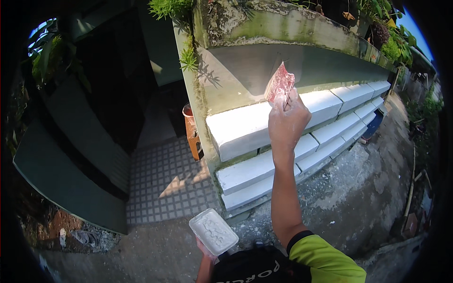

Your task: Plastering or applying compound to an exterior wall surface using a putty knife.

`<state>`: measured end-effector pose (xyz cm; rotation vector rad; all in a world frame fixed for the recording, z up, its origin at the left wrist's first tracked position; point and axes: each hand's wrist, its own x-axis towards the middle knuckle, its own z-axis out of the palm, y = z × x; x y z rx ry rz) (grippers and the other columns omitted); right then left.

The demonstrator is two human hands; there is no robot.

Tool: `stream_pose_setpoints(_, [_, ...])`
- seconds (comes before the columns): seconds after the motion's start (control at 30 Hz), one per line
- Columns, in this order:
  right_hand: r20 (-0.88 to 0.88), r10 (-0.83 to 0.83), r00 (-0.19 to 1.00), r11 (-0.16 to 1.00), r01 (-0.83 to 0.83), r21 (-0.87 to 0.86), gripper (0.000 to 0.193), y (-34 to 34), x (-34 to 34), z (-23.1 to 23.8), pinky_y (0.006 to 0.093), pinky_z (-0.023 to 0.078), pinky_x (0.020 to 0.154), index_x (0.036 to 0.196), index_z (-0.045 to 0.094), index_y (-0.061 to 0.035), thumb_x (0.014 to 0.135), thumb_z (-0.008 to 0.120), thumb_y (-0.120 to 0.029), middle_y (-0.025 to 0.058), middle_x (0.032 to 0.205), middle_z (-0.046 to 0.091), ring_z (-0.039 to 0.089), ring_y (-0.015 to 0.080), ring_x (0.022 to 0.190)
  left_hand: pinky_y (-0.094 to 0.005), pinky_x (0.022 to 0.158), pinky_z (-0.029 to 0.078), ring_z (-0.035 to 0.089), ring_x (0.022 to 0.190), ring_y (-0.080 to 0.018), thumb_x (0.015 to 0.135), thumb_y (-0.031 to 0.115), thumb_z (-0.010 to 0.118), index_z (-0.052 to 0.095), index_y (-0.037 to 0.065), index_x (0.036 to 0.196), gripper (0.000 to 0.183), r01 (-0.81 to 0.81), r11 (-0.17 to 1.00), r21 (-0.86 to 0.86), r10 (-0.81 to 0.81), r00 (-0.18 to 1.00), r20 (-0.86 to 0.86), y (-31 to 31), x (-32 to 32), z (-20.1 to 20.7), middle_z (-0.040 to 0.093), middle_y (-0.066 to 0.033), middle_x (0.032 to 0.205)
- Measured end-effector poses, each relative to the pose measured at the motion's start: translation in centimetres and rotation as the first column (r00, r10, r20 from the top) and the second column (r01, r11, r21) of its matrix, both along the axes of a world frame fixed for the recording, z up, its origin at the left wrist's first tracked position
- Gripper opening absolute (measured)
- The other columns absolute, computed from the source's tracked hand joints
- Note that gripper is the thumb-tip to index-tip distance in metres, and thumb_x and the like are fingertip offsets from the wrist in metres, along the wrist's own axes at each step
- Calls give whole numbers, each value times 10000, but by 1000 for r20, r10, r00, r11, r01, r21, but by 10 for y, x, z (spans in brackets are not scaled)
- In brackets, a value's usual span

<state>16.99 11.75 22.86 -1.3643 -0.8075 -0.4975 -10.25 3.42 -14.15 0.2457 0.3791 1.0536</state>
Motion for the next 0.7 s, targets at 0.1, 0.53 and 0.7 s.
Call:
stream_pose_setpoints(0.1, [87,-132,987,991,133,-1,248,13,21,3,361,492,609,1102,636,65,885,547,-15,236,742,643,630,290,594,-560,1010,426,514,1234,-347,903,650,310,357,159,1450,737,29,1000,9,-29,999,13,-4,2,5,473,-97,1406])
stream_pose_setpoints(0.53, [-344,763,548,614,-781,119,306,-64,-24,-66,254,477,814,1234,531,75,942,526,-15,85,1087,630,584,112,900,-542,1029,415,516,1227,-347,890,691,305,358,134,1447,790,134,991,-7,-134,991,22,-3,28,34,478,-120,1396])
stream_pose_setpoints(0.7, [-461,631,624,653,-748,-118,357,-103,-14,-118,262,464,863,1268,505,79,927,546,-19,97,1109,626,584,125,949,-515,1051,400,503,1244,-339,893,725,261,335,110,1457,838,172,983,-71,-172,985,4,17,52,47,455,-137,1416])
